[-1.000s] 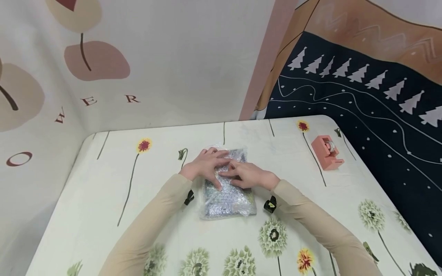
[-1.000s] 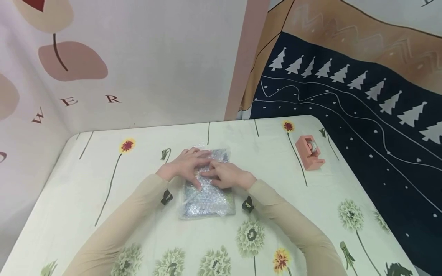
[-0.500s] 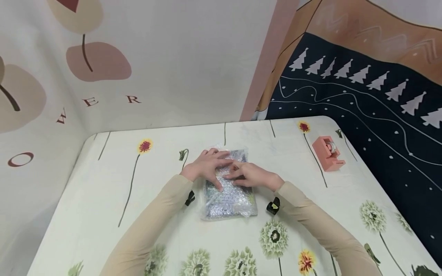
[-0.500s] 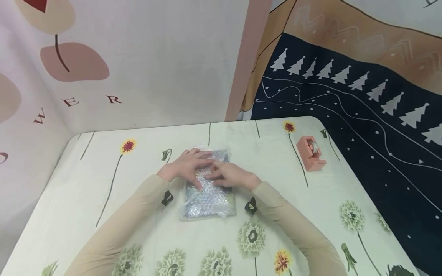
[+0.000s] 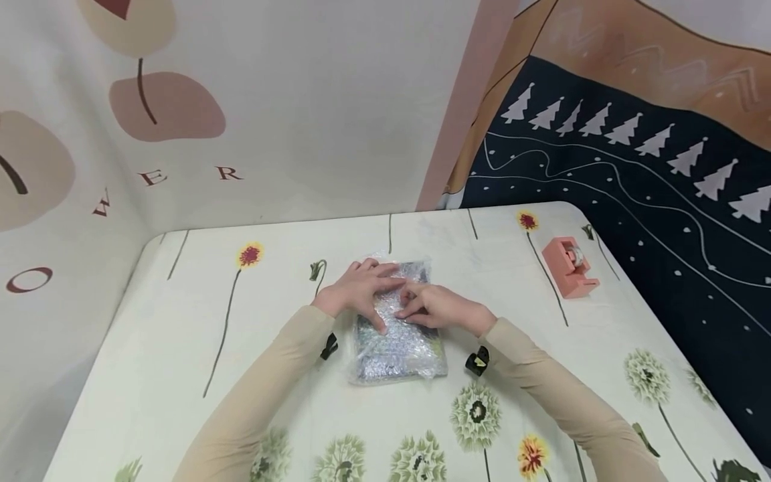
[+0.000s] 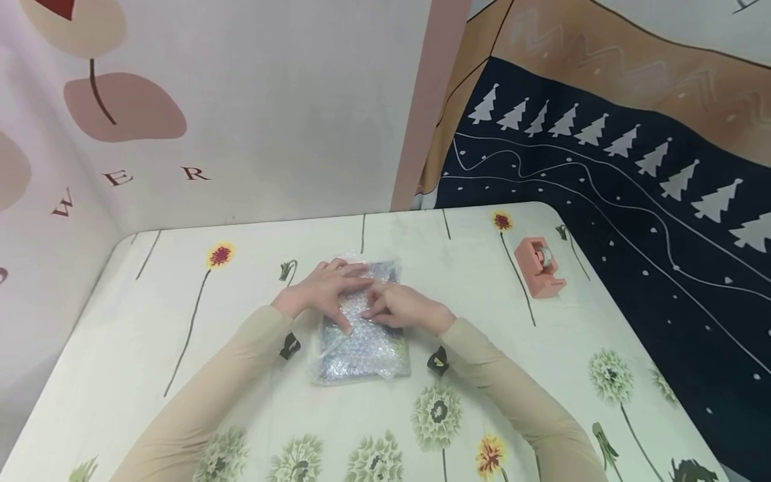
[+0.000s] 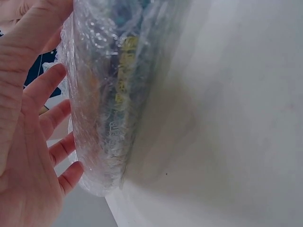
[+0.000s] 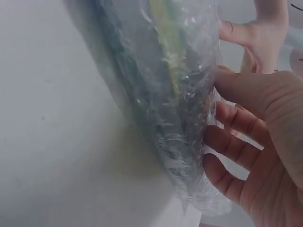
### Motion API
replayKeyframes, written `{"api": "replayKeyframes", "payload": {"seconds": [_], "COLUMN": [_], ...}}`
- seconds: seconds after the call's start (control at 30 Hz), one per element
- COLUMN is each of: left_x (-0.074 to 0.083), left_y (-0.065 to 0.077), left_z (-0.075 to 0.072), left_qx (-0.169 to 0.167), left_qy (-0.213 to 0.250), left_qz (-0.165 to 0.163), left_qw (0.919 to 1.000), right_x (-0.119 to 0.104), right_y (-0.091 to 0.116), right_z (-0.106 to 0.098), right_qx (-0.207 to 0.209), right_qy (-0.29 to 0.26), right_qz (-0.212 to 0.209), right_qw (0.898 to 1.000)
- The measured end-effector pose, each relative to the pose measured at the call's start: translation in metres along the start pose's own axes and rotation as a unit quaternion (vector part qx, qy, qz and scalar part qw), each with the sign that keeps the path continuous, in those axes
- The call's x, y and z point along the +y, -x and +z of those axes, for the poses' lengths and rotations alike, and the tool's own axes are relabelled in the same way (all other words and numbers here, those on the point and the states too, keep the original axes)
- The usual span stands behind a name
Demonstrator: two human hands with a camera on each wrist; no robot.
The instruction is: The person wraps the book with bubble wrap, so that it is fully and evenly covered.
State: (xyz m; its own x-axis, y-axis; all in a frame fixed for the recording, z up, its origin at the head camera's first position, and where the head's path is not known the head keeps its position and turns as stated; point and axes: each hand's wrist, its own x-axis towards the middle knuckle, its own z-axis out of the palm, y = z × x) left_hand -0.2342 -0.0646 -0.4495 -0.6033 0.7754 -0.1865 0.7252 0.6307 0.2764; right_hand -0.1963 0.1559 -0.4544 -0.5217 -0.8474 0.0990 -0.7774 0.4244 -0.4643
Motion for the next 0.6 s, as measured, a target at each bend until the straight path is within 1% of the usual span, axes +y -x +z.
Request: {"api": "replayKeyframes", "payload": {"seconds": [0.17, 0.4, 0.53, 0.6], "left_x": [-0.001, -0.002, -0.002, -0.002], "left_y": [0.000, 0.001, 0.006, 0.010], "left_z": [0.000, 0.000, 0.000, 0.001], "left_qx": [-0.001, 0.000, 0.006, 0.017], "left_qy": [0.000, 0.004, 0.020, 0.030], "left_qz": [0.003, 0.004, 0.006, 0.013], "left_qw": [1.0000, 1.0000, 0.9998, 0.9993], "right_x": [-0.002, -0.001, -0.002, -0.002], "right_y": [0.006, 0.011, 0.018, 0.023], "right_z": [-0.003, -0.002, -0.003, -0.004], "right_qx": [0.008, 0.003, 0.007, 0.022], "right_qy": [-0.015, -0.008, -0.048, -0.072], "right_qz": [-0.006, -0.008, 0.015, 0.024], "right_qw": [1.000, 1.000, 0.999, 0.997]}}
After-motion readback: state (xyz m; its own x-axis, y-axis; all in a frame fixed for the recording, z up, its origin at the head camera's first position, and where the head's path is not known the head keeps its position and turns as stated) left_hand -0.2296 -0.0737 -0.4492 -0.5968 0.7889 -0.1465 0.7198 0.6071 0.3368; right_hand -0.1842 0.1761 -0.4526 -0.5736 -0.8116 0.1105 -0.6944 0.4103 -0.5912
